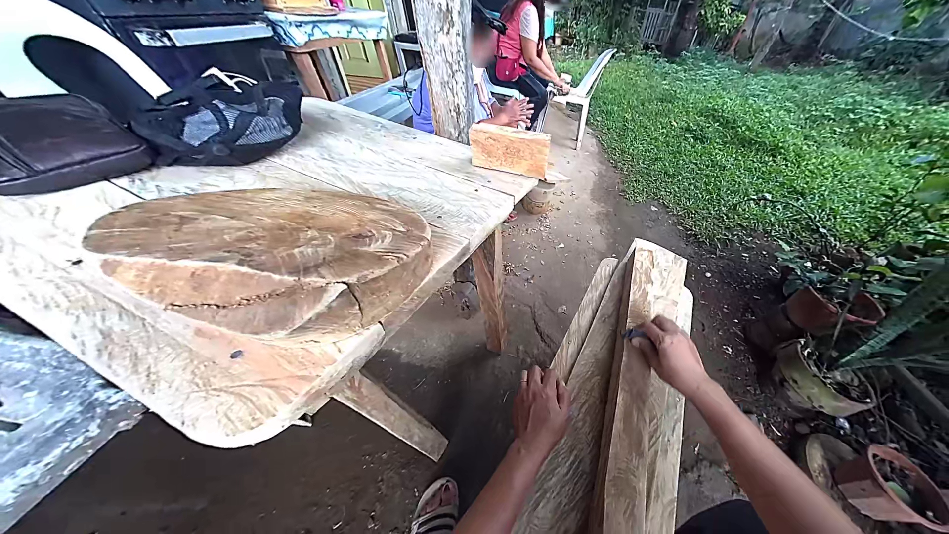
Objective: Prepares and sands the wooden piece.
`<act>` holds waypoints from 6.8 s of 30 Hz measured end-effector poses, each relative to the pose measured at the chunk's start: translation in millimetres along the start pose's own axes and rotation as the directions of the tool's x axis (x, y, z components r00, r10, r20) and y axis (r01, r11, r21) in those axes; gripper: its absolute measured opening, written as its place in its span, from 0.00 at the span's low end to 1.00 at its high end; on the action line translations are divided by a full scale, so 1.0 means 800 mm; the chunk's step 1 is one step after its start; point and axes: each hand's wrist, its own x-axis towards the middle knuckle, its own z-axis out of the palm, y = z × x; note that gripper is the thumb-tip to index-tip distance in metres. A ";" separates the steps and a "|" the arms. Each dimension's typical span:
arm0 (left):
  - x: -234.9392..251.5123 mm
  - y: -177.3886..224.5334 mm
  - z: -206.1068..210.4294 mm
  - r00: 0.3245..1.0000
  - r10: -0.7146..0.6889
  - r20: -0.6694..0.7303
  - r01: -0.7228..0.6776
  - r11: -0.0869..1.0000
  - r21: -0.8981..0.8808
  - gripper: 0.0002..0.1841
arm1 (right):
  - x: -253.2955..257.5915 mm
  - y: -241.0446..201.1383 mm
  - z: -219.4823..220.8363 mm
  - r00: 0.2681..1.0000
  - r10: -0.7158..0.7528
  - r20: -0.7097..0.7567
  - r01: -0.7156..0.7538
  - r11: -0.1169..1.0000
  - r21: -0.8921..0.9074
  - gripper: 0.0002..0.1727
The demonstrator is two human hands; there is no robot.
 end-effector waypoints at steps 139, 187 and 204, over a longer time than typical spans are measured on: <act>-0.003 -0.003 0.008 0.991 0.052 -0.124 -0.046 0.998 0.046 0.19 | -0.252 -0.056 0.059 0.800 -0.553 -0.232 0.592 0.791 0.155 0.12; 0.007 0.004 -0.008 0.998 -0.017 0.066 0.014 0.998 0.053 0.23 | 0.055 0.039 0.011 0.977 0.136 -0.161 -0.146 0.988 -0.050 0.17; 0.001 0.011 -0.021 1.000 -0.007 -0.010 0.007 1.000 0.019 0.22 | -0.143 -0.029 0.027 0.976 0.014 -0.219 0.135 0.749 0.649 0.15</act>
